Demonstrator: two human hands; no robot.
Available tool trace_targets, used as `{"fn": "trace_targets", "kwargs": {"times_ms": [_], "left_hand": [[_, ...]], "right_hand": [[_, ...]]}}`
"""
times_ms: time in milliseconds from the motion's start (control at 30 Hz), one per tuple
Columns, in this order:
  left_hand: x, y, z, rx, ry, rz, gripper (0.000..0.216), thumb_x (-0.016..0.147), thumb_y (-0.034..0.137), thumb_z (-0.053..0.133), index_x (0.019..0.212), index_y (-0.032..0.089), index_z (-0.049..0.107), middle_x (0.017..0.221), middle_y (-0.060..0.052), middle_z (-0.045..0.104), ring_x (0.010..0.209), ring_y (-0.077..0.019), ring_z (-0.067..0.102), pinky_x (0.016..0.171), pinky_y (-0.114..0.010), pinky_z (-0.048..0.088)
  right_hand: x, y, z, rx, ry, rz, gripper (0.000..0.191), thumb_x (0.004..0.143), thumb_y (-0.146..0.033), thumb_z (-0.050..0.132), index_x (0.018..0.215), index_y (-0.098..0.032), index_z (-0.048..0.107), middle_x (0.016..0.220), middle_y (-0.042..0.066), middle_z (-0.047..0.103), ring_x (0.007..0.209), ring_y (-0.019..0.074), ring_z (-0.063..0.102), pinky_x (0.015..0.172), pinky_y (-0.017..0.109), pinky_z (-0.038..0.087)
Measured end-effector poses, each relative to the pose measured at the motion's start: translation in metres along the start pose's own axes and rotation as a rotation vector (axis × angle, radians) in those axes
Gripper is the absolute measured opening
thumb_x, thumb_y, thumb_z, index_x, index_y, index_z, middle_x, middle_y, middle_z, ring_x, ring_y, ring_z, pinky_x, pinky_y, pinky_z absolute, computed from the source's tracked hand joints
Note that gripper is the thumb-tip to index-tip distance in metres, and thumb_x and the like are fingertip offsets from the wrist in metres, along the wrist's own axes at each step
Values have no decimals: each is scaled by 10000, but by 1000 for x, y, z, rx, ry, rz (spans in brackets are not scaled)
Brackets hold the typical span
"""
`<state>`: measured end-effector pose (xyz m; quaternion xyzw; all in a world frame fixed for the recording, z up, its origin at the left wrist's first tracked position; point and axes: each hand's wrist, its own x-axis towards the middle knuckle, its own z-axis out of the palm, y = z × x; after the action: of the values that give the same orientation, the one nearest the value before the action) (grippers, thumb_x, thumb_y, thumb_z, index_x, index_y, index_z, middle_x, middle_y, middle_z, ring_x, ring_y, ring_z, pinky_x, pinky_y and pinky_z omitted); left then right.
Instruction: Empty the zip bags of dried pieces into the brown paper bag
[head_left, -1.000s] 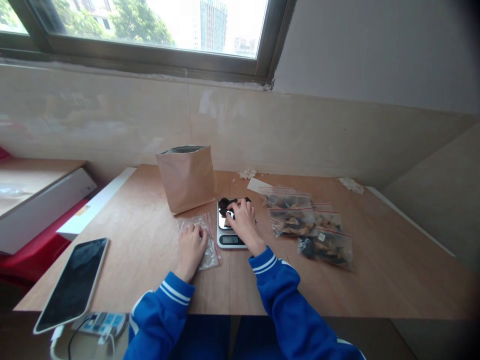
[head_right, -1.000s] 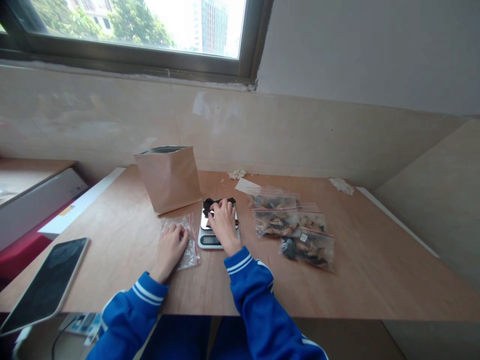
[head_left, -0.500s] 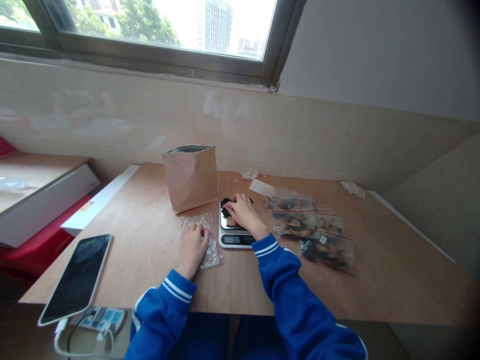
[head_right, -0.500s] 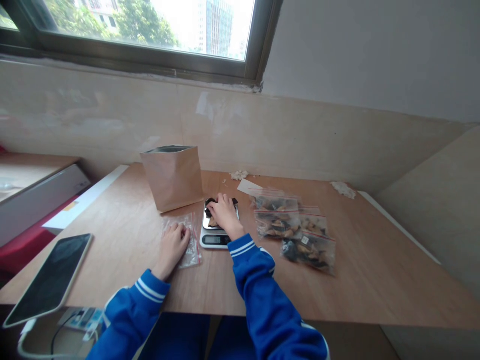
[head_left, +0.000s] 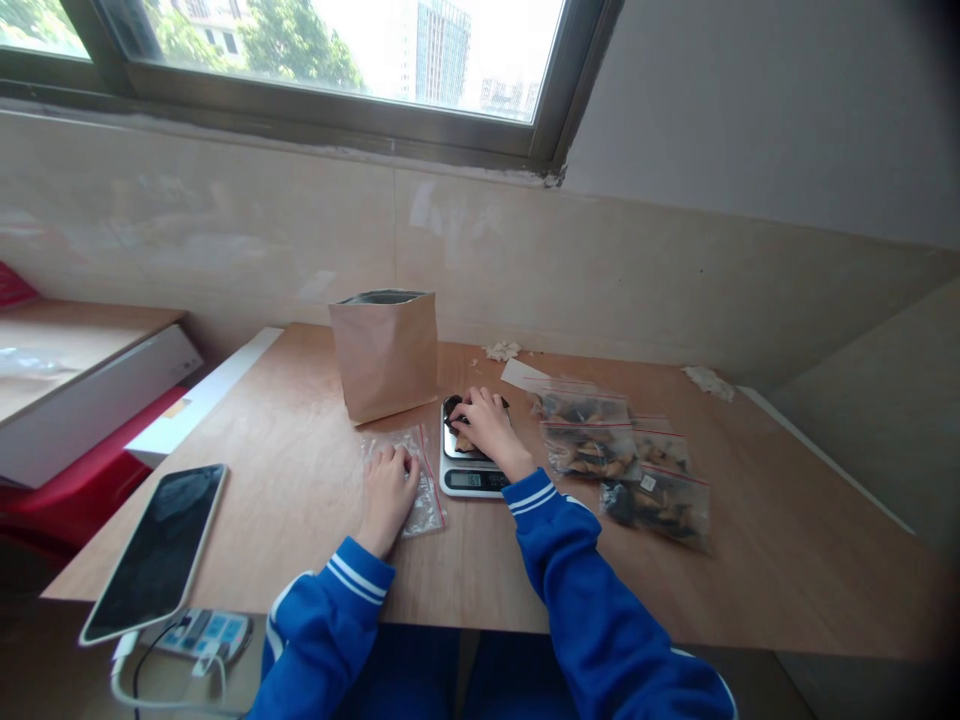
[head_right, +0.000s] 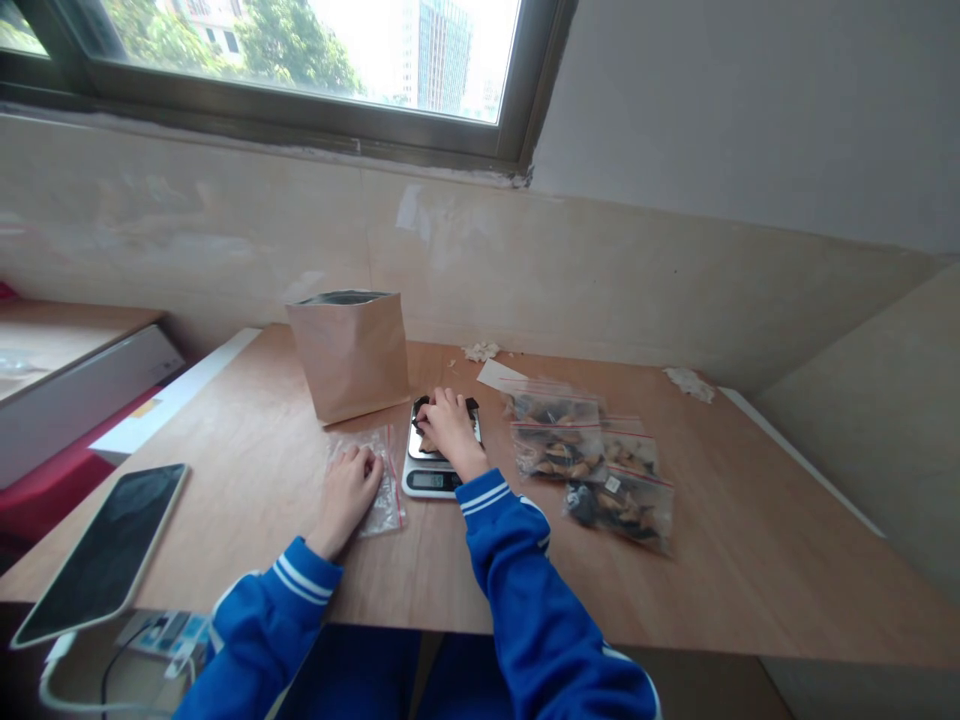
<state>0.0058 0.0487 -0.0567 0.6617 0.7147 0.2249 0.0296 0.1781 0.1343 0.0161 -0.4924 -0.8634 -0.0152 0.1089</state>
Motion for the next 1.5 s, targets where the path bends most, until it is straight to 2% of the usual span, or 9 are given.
{"fn": "trace_targets", "kwargs": {"times_ms": [267,433,667,833,1000,1167,1333,1433,1500], "left_hand": [[0,-1,1,-34,2,3,285,945,314,375,796,185,581,887,-98,619,840,-253,563,767,-382,390],[-1,-2,1,-45,6,4,278,941,309,382,782,187,575,880,-96,613,840,-250,560,770,-387,393],[-1,-1,1,-44,7,1,288,947,314,367,799,190,581,894,-99,617,853,-255,565,782,-390,397],[0,-1,-1,-59,-2,-7,286,947,303,369,813,183,590,903,-105,615,850,-251,563,770,-380,390],[0,-1,-2,-50,-13,3,269,945,303,383,813,179,582,881,-97,605,846,-248,557,767,-376,383],[0,-2,0,-45,-6,12,272,953,308,377,826,177,579,878,-95,602,855,-247,554,785,-381,380],[0,-3,2,-49,-1,5,271,954,308,384,822,176,581,893,-96,612,863,-251,556,788,-385,380],[-1,-3,3,-55,8,3,269,952,301,387,818,176,583,897,-91,618,855,-250,559,776,-382,385],[-1,-3,3,-52,15,6,270,953,296,385,818,176,586,896,-91,622,847,-249,561,768,-381,387]], "right_hand": [[11,3,-17,337,103,27,140,916,-254,602,931,-221,738,982,55,646,997,205,567,885,358,380],[25,13,-32,606,200,5,151,894,-220,588,899,-173,731,903,52,670,829,153,615,775,281,461],[62,3,-61,911,374,41,201,832,-349,640,893,-168,702,855,34,727,763,148,642,724,271,500],[124,-23,-97,809,417,-75,169,842,-321,641,861,-156,668,864,21,710,810,145,634,805,285,488],[163,-39,-96,684,398,-77,70,868,-214,594,862,-156,631,886,21,690,829,148,615,843,294,463],[165,-44,-85,664,380,-68,121,912,-234,555,932,-147,637,888,32,695,814,146,617,819,274,463],[157,-36,-93,544,375,-201,178,932,-235,532,917,-157,691,954,58,688,945,177,588,910,308,430],[140,-21,-100,544,468,-210,199,927,-193,505,963,-171,699,1004,59,670,978,181,561,921,310,416],[118,-7,-101,559,413,-189,221,926,-182,486,971,-171,702,956,46,663,862,164,566,845,295,437]]}}
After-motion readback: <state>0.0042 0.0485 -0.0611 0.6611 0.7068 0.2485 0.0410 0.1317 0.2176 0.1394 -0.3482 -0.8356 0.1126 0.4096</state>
